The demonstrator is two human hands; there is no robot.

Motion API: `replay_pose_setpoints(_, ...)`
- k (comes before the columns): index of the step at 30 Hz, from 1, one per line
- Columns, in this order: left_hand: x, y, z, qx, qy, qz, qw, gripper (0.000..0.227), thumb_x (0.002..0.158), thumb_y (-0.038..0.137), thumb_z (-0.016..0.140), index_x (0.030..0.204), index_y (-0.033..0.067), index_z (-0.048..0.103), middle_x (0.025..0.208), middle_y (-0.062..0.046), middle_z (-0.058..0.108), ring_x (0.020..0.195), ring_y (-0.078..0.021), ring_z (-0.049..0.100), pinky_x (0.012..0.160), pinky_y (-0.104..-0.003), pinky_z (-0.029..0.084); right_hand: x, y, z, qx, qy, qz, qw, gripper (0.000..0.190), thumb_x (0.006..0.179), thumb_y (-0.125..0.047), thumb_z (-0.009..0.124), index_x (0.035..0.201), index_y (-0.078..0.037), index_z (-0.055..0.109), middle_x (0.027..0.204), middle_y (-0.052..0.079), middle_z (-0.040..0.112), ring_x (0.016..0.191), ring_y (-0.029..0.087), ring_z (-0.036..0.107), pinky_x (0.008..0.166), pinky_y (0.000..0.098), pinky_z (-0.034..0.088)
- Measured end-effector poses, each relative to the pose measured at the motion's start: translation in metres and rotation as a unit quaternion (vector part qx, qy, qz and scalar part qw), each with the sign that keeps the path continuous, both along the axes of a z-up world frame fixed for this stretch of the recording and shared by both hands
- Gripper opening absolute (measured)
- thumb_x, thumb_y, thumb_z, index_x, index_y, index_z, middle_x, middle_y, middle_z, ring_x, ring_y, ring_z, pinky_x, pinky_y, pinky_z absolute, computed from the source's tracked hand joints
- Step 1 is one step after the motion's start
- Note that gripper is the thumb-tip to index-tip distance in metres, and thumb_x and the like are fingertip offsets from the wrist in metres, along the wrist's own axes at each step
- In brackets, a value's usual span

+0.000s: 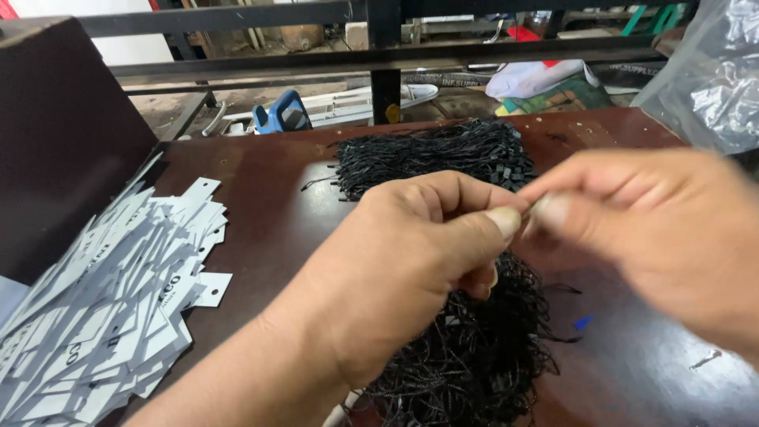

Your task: A person is untangling and sorting individual black string fasteners from a tangled pile into an organized stack on a workbench.

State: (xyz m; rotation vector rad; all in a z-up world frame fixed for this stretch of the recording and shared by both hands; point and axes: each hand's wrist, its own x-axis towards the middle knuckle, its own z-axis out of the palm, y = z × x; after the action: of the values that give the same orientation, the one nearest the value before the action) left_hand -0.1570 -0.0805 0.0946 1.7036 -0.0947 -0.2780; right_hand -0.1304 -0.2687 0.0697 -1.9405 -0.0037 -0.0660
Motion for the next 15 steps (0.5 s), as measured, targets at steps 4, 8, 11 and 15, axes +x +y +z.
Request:
replay_pose_setpoints(4, 0.0, 0.007, -0.01, -0.161, 0.066, -0.022, 0.984, 0.013, 0.089, 0.004, 0.063, 0.094, -0.0053, 0.071, 0.072, -0.013, 0.063, 0.052, -0.0147, 0.048, 0.059, -0.031, 0.04, 0.024, -0.025, -0.007, -0.012, -0.113, -0.042, 0.993, 0.018, 0.101, -0.002, 0.062, 0.11, 0.001, 0.077, 0.09, 0.016, 0.073, 0.082, 0.021, 0.064, 0.081, 0.028, 0.049)
replay_pose_setpoints(8, 0.007, 0.026, -0.024, -0.273, 0.137, 0.001, 0.952, 0.015, 0.102, 0.007, 0.062, 0.102, -0.0038, 0.073, 0.06, -0.005, 0.054, 0.054, -0.0172, 0.05, 0.06, -0.032, 0.048, 0.026, -0.031, -0.027, -0.095, -0.074, -0.11, 0.987, 0.026, 0.099, -0.003, 0.066, 0.119, -0.014, 0.079, 0.097, 0.006, 0.073, 0.078, 0.02, 0.057, 0.077, 0.0264, 0.044)
replay_pose_setpoints(11, 0.01, 0.034, -0.035, -0.229, 0.144, 0.103, 0.957, 0.01, 0.101, -0.001, 0.066, 0.092, -0.0049, 0.068, 0.063, -0.009, 0.053, 0.053, -0.0174, 0.046, 0.055, -0.031, 0.044, 0.016, -0.033, -0.048, -0.143, -0.03, -0.109, 0.983, 0.029, 0.093, -0.011, 0.073, 0.119, -0.02, 0.084, 0.088, 0.002, 0.067, 0.088, 0.017, 0.058, 0.088, 0.0276, 0.04)
replay_pose_setpoints(15, 0.007, 0.035, -0.024, -0.021, 0.096, 0.213, 0.972, 0.011, 0.093, 0.009, 0.075, 0.084, 0.0024, 0.072, 0.065, -0.013, 0.063, 0.058, -0.0178, 0.052, 0.058, -0.029, 0.036, 0.014, -0.039, -0.066, -0.276, 0.042, -0.151, 0.948, 0.025, 0.091, -0.031, 0.074, 0.112, -0.036, 0.087, 0.073, -0.001, 0.071, 0.074, 0.014, 0.057, 0.077, 0.0275, 0.038)
